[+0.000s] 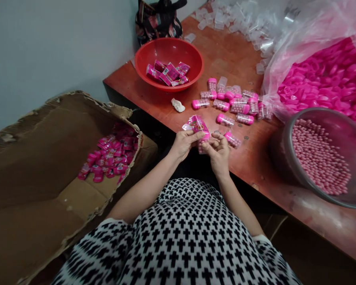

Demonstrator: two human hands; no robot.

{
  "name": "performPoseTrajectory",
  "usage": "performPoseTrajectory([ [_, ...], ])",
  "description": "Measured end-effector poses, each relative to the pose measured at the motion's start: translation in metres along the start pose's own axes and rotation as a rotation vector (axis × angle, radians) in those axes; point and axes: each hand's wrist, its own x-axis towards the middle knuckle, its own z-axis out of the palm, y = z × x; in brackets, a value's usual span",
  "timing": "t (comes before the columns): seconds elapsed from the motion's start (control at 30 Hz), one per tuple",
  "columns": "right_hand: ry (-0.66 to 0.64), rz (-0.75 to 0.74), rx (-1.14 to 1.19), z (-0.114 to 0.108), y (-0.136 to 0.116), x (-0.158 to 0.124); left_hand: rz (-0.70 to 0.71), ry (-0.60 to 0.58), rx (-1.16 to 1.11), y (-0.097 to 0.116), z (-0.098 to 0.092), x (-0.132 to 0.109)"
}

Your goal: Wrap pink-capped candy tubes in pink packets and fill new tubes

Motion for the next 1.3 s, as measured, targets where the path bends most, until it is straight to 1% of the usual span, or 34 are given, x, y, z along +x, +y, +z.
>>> performPoseTrajectory([
  [0.1,0.047,-0.073,-0.075,0.0,0.0,0.0,-0.004,0.005,-0.006,0.002,0.003,0.0],
  [0.23,0.027,-0.004,0.009,-0.002,-0.002,0.001,-0.03,0.002,-0.067,0.003,0.006,-0.001],
  [0.3,0.007,0.025,0.038,-0.004,-0.001,0.003,-0.05,0.027,-0.118,0.002,0.007,0.0],
  [0.37,-0.001,0.01,0.004,-0.005,0.0,0.005,-0.064,0.074,-0.146,0.001,0.007,0.001],
  [0.43,-0.01,-0.05,-0.108,-0.007,0.0,0.005,-0.058,0.124,-0.148,0.0,0.009,0.002],
  [0.5,-0.016,-0.144,-0.283,-0.009,-0.001,0.004,-0.045,0.16,-0.148,0.0,0.011,0.003],
  [0.57,0.001,-0.225,-0.445,-0.013,-0.004,0.003,-0.035,0.199,-0.162,0.0,0.013,0.003],
  [0.6,0.021,-0.24,-0.485,-0.015,-0.006,0.002,-0.032,0.222,-0.174,0.0,0.013,0.003],
  [0.63,0.042,-0.224,-0.476,-0.018,-0.007,0.002,-0.028,0.244,-0.185,0.001,0.013,0.003],
  [0.7,0.063,-0.11,-0.309,-0.023,-0.009,0.003,-0.021,0.264,-0.188,0.002,0.011,0.002],
  [0.77,0.057,0.034,-0.054,-0.027,-0.011,0.008,-0.029,0.233,-0.146,0.001,0.01,-0.001],
  [0.83,0.058,0.101,0.101,-0.027,-0.015,0.017,-0.035,0.178,-0.06,0.0,0.01,-0.004],
  [0.9,0.039,0.104,0.102,-0.026,-0.02,0.029,-0.008,0.124,0.054,-0.003,0.012,-0.008],
  [0.97,-0.032,0.117,0.058,-0.024,-0.025,0.039,0.032,0.066,0.171,-0.006,0.014,-0.012],
  [1.03,-0.084,0.125,0.043,-0.023,-0.028,0.046,0.029,0.008,0.256,-0.008,0.013,-0.016],
  [1.07,-0.076,0.113,0.047,-0.021,-0.029,0.048,0.013,-0.01,0.284,-0.009,0.01,-0.018],
  [1.17,-0.006,0.064,0.05,-0.017,-0.029,0.049,-0.028,-0.007,0.34,-0.01,0.0,-0.024],
  [1.23,-0.012,0.07,0.035,-0.014,-0.026,0.046,-0.021,0.011,0.341,-0.01,-0.007,-0.026],
  [1.3,-0.036,0.087,0.018,-0.011,-0.023,0.045,-0.001,0.013,0.284,-0.009,-0.011,-0.027],
])
